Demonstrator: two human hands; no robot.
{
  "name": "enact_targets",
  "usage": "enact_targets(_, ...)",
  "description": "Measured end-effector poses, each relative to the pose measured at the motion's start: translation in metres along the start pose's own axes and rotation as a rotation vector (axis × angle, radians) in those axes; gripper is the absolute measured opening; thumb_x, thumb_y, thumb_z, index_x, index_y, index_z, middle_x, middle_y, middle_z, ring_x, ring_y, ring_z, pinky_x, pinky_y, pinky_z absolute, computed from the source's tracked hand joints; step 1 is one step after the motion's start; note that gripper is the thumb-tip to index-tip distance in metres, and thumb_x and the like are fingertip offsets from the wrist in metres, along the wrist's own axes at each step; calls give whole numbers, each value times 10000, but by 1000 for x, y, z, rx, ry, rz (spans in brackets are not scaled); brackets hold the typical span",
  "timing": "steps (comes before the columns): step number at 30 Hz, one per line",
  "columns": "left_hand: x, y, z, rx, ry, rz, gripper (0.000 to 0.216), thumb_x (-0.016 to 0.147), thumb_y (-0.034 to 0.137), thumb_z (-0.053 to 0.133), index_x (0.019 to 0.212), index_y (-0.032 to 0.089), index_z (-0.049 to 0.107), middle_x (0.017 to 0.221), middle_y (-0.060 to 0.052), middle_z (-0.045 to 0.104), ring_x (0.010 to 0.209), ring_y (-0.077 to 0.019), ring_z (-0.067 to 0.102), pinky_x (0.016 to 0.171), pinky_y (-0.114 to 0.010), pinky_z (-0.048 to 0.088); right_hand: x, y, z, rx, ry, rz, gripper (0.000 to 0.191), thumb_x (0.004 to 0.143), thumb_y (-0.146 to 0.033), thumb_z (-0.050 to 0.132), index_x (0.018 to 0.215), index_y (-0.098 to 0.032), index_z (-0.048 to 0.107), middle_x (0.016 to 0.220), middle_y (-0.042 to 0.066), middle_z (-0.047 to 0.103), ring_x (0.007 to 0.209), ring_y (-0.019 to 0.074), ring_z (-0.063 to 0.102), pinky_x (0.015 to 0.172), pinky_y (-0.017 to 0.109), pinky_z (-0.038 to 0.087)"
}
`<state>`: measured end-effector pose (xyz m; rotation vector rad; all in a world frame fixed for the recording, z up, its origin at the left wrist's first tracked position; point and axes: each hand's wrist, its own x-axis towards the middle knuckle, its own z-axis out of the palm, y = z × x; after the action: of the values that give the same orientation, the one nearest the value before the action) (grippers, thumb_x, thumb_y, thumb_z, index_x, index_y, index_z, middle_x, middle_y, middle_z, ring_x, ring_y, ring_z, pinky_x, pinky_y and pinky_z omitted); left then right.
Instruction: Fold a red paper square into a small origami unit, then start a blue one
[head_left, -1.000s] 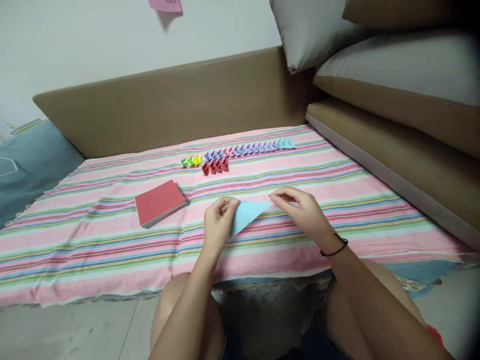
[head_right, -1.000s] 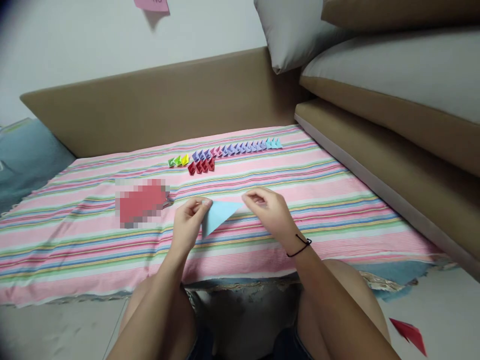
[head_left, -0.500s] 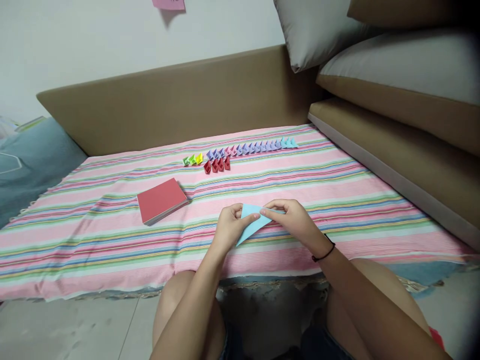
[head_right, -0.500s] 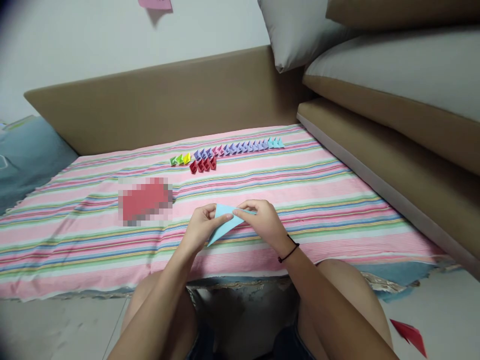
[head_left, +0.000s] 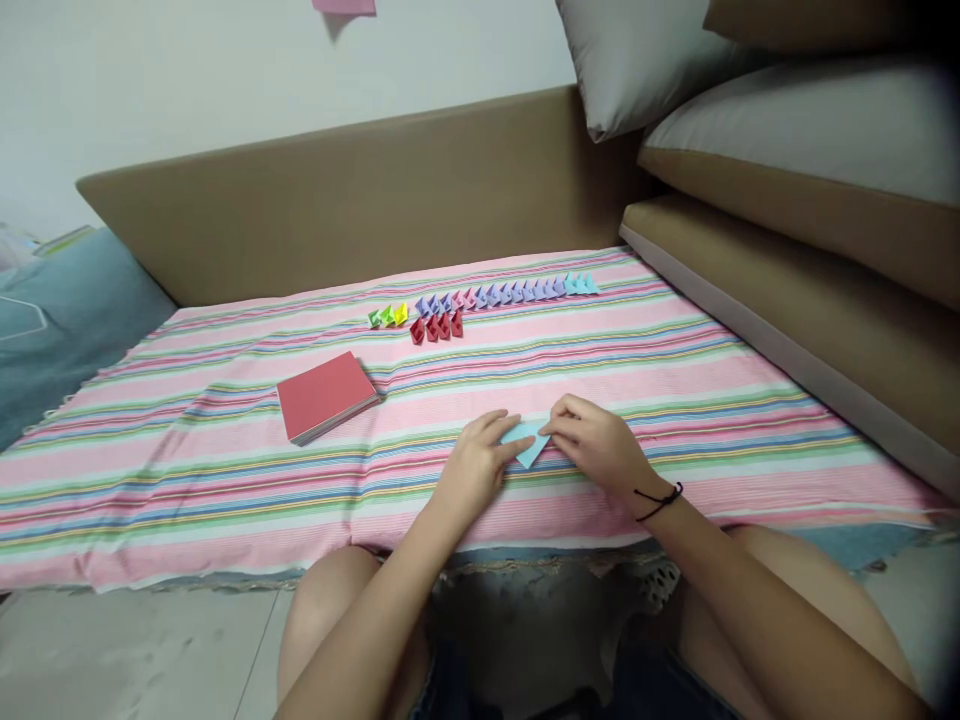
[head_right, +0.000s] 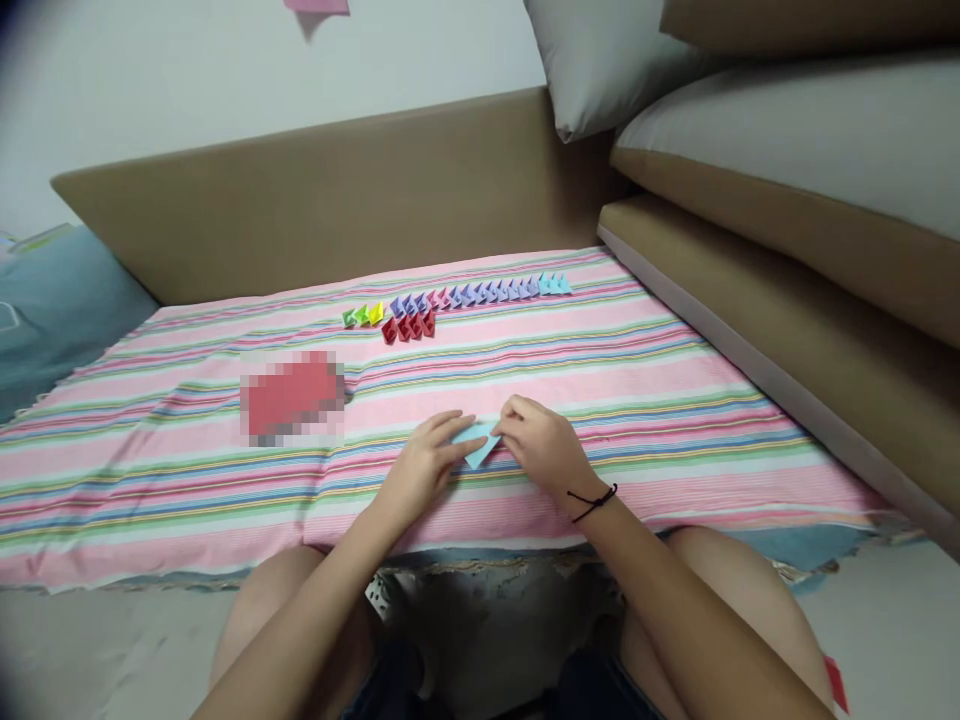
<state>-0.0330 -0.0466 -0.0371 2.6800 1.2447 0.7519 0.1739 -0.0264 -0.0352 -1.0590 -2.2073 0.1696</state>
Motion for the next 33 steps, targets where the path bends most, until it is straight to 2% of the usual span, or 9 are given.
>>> enact_targets(3, -13, 7, 8, 31, -107, 23, 471, 803, 35, 446, 1227, 193, 575, 1295, -100, 560, 1237, -245, 465, 1020, -452, 416, -17, 1, 2, -145, -103, -57, 214, 856, -103, 479, 790, -180, 668, 802, 53, 586, 759, 181, 550, 629, 286, 430)
enact_targets(7, -22, 12, 13, -56, -154, -9, 425, 880, 162, 427, 1300, 140, 495, 1383, -127, 470, 1319, -243, 376, 1072, -432, 371, -34, 2, 3, -86, -156, -13, 222, 841, -65, 460, 912, -176, 639, 874, 66, 606, 866, 201, 552, 731, 306, 457)
enact_targets(10, -21, 15, 20, -104, -77, -93, 360, 917, 267, 413, 1234, 172, 558, 1332, -106, 530, 1284, -238, 428, 1055, -439, 391, -40, 1, 7, 15, -93, 72, 163, 862, -127, 483, 925, -178, 624, 884, 66, 613, 862, 203, 554, 767, 335, 463)
enact_targets(14, -14, 23, 30, -42, 25, -173, 332, 905, 301, 450, 1192, 207, 589, 1259, -104, 587, 1216, -250, 493, 999, -469, 423, -41, -7, 17, 25, 19, 187, 75, 848, -221, 561, 842, -174, 620, 869, 78, 610, 869, 229, 551, 772, 375, 469)
enact_targets(20, -9, 30, 31, 52, -93, -80, 403, 931, 273, 375, 1316, 196, 466, 1408, -68, 453, 1356, -226, 311, 1083, -451, 309, -44, -15, 24, -64, 74, 129, 158, 851, -202, 540, 971, -181, 641, 971, 97, 643, 936, 249, 565, 816, 422, 477)
enact_targets(23, -10, 29, 31, 104, -146, -56, 449, 941, 294, 341, 1374, 181, 380, 1431, -68, 419, 1363, -199, 300, 1108, -424, 268, -50, -17, 26, -102, 75, 30, 192, 876, -155, 486, 959, -181, 657, 966, 84, 671, 955, 237, 584, 865, 417, 475)
enact_targets(26, -10, 29, 31, 140, -171, -53, 472, 941, 310, 337, 1398, 195, 337, 1456, -52, 382, 1367, -201, 289, 1109, -415, 260, -57, -21, 27, -125, 51, -33, 241, 875, -120, 470, 1014, -175, 658, 1019, 82, 667, 1077, 248, 548, 947, 422, 441)
enact_targets(28, -11, 29, 32, 147, -172, -55, 473, 941, 318, 336, 1401, 207, 334, 1462, -45, 374, 1368, -208, 288, 1105, -414, 260, -60, -22, 25, -88, 44, -8, 248, 870, -127, 480, 1031, -178, 661, 1048, 90, 642, 1099, 250, 530, 946, 422, 440)
enact_targets(33, -10, 31, 33, 149, -169, -60, 469, 941, 325, 336, 1398, 219, 343, 1463, -38, 372, 1369, -215, 285, 1105, -418, 259, -62, -19, 19, -33, 44, 148, 227, 876, -221, 517, 1026, -233, 687, 957, 87, 577, 931, 226, 539, 800, 409, 463)
